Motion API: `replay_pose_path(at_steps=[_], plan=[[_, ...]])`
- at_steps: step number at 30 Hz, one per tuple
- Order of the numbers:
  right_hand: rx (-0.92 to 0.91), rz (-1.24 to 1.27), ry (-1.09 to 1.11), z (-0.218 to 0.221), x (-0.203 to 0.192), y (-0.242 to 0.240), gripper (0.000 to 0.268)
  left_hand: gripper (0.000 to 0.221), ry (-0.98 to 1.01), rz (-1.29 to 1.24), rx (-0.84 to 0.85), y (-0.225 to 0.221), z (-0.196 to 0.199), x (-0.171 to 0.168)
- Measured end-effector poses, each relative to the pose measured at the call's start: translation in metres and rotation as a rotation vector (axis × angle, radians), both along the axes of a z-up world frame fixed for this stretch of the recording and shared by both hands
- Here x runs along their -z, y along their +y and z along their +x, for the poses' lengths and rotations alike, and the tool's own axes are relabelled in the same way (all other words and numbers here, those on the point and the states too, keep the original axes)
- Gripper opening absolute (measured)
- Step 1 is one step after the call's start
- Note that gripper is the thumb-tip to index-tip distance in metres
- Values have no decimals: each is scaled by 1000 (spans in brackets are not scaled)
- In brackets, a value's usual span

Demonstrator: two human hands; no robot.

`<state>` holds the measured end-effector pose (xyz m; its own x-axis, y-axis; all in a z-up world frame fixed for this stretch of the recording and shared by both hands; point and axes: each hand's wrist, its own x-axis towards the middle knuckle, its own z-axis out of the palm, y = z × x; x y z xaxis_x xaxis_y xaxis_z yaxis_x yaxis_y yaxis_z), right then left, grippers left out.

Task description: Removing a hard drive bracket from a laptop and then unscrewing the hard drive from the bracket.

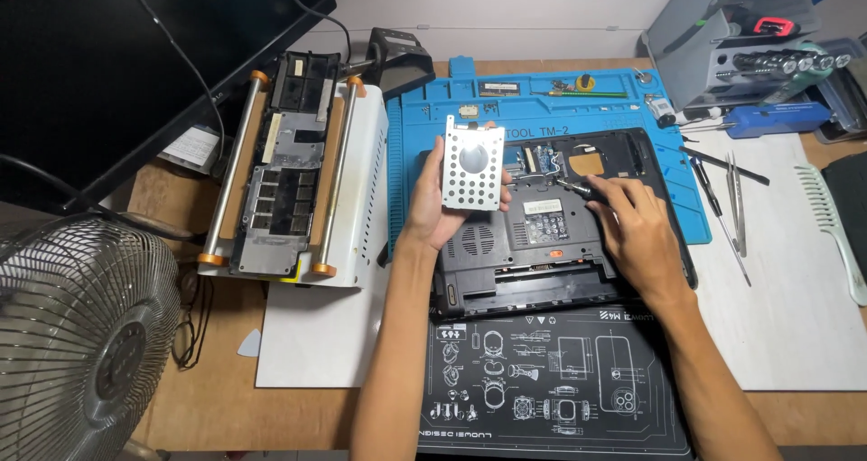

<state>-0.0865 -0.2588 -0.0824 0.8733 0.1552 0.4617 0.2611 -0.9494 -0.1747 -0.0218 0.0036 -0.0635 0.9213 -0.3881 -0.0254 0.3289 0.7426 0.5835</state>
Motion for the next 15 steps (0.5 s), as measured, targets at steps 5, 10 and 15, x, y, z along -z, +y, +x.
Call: replay_pose_path(at_steps=[5,10,15], plan=[[29,-34,-7,-1,3,-4,28,63,18,0,15,1,1,10],[57,-25,14,-2,0,-4,30,64,3,-3,49,5,2,5],[32,-79,-25,-2,5,-8,35,68,7,-6,56,7,5,12]])
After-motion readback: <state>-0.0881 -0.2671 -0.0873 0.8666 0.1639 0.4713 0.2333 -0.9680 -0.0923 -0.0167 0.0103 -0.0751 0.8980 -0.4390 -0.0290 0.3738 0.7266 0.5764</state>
